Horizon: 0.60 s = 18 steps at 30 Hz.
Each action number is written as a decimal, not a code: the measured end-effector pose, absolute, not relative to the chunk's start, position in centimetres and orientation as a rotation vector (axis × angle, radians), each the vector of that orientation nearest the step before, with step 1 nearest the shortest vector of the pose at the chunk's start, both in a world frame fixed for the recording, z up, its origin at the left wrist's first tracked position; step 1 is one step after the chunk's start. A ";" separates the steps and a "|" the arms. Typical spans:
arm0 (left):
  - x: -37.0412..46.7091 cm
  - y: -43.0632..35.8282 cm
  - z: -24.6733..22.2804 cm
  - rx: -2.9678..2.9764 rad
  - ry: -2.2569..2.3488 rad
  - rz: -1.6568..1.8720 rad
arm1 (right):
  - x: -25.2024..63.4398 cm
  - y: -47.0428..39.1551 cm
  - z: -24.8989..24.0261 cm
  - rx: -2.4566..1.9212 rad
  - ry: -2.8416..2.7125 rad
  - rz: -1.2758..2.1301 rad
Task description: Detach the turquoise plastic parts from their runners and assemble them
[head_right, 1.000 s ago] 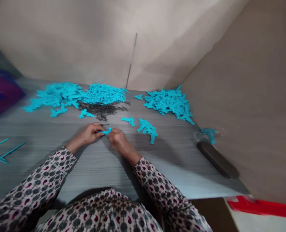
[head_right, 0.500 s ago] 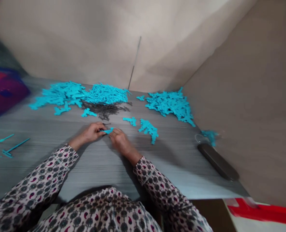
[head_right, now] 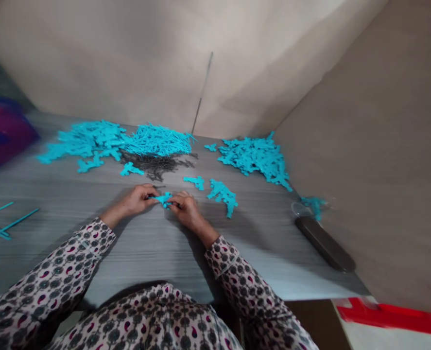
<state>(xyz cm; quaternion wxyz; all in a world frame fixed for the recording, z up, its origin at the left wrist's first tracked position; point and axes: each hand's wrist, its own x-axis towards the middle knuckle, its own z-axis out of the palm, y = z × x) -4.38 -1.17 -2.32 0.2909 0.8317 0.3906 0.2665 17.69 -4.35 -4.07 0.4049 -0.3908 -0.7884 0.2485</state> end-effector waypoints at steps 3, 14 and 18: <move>-4.4 -1.2 -2.3 2.220 1.039 0.725 | 17.4 -4.4 -4.2 -1.032 -1.982 0.616; -4.2 -1.5 -2.2 2.217 1.057 0.714 | 16.9 -4.7 -4.0 -0.988 -1.999 0.631; -4.3 -1.4 -2.5 2.208 1.053 0.703 | 16.7 -4.9 -3.9 -0.986 -2.047 0.566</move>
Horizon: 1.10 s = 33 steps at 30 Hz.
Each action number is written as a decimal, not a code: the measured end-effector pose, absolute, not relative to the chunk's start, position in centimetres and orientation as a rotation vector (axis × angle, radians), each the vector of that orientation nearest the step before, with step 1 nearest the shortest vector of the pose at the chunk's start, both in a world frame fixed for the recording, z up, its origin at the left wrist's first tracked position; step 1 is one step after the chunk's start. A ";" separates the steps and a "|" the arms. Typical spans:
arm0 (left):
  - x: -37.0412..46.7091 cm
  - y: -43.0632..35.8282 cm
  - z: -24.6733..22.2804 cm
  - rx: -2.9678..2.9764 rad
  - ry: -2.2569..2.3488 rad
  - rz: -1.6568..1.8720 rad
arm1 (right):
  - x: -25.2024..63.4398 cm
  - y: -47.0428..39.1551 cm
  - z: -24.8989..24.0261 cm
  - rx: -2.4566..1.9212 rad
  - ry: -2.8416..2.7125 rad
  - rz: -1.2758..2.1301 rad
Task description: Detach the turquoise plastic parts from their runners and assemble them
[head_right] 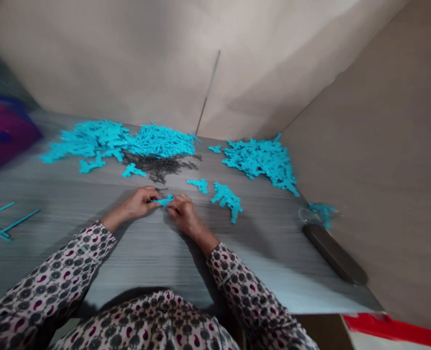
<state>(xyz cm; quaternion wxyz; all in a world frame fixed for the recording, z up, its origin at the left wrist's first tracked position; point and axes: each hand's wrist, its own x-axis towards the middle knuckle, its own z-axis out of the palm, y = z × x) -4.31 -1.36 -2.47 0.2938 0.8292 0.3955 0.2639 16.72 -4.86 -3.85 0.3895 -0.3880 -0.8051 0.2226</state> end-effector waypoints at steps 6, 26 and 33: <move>-4.3 -1.1 -3.0 2.203 1.037 0.726 | 16.2 -4.9 -2.9 -1.002 -2.151 0.518; -4.0 -1.4 -2.2 2.191 1.095 0.705 | 15.9 -4.2 -3.3 -1.035 -2.296 0.443; -4.1 -1.4 -2.5 2.203 1.095 0.695 | 16.0 -4.5 -3.7 -1.013 -2.308 0.371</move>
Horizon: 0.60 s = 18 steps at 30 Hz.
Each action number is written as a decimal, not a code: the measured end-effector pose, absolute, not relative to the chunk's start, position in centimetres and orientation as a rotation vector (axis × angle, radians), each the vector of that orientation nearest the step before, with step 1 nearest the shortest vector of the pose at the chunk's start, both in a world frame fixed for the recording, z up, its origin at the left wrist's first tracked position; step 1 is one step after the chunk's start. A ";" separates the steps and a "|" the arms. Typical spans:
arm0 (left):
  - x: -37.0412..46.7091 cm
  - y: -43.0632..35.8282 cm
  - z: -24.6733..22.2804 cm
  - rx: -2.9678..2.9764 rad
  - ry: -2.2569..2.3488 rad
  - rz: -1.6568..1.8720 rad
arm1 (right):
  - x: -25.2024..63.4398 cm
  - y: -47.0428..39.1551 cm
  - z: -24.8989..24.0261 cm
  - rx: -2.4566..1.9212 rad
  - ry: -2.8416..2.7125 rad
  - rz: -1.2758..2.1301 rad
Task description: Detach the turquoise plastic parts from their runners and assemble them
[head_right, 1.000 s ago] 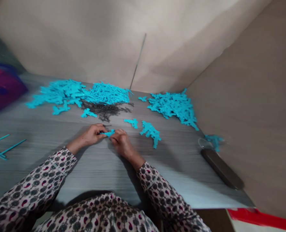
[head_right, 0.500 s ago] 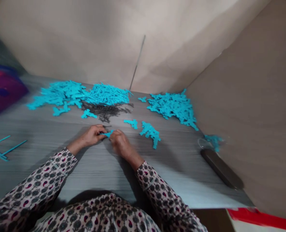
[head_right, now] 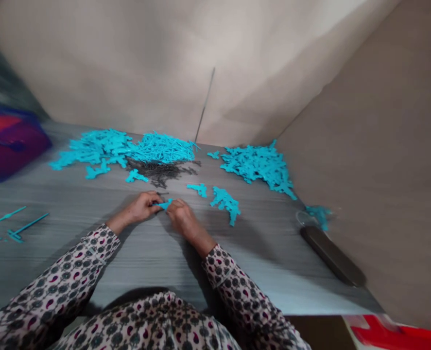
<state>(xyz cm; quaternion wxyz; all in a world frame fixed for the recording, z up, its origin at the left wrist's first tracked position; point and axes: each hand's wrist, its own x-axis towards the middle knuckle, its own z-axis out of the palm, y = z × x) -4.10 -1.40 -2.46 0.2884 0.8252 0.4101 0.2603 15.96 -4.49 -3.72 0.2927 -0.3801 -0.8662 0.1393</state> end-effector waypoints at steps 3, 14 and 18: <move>-4.2 -1.5 -2.3 2.204 1.113 0.688 | 16.2 -4.6 -3.6 -0.984 -2.249 0.424; -4.4 -1.7 -1.9 2.349 1.127 0.627 | 15.7 -3.1 -3.9 -0.990 -2.031 0.467; -4.1 -2.0 -1.7 2.338 1.129 0.641 | 15.2 -2.4 -4.4 -1.021 -2.145 0.403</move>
